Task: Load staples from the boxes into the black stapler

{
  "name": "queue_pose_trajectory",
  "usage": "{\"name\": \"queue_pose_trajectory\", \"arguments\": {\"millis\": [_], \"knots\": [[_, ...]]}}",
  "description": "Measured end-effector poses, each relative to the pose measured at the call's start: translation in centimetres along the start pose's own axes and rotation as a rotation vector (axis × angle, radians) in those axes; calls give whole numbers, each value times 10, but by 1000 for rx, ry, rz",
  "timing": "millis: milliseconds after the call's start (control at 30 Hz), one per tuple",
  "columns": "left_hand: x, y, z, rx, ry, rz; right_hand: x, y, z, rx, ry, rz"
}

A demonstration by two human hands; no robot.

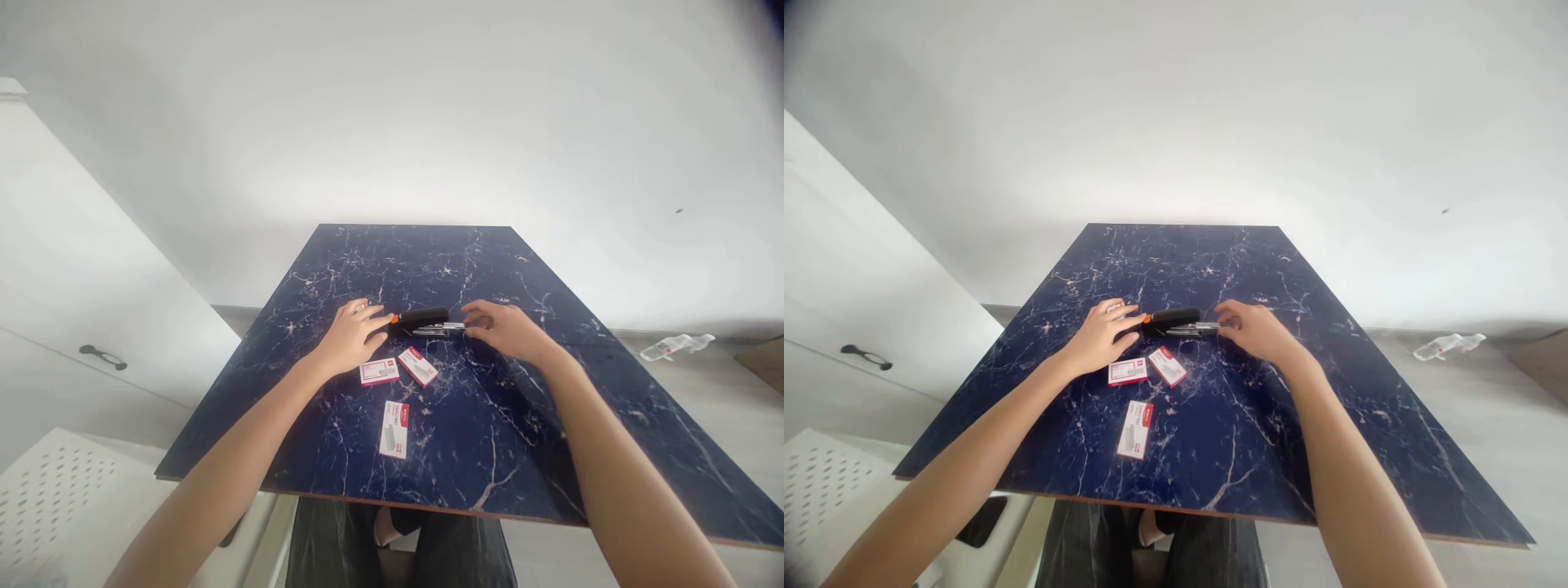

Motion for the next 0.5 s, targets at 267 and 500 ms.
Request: {"name": "queue_pose_trajectory", "arguments": {"millis": [267, 500], "knots": [[-8, -43, 29, 344, 0, 290, 23, -34, 24, -197, -11, -100], [-17, -29, 30, 445, 22, 240, 139, 43, 37, 619, -468, -484]]}}
Point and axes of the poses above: each hand's wrist, its own z-axis away from the middle knuckle, its own y-axis out of the palm, x = y × z, the point moved 6 cm from there along -z, towards the middle knuckle, and after that the axes turned 9 degrees about x, right-handed, at the moved point
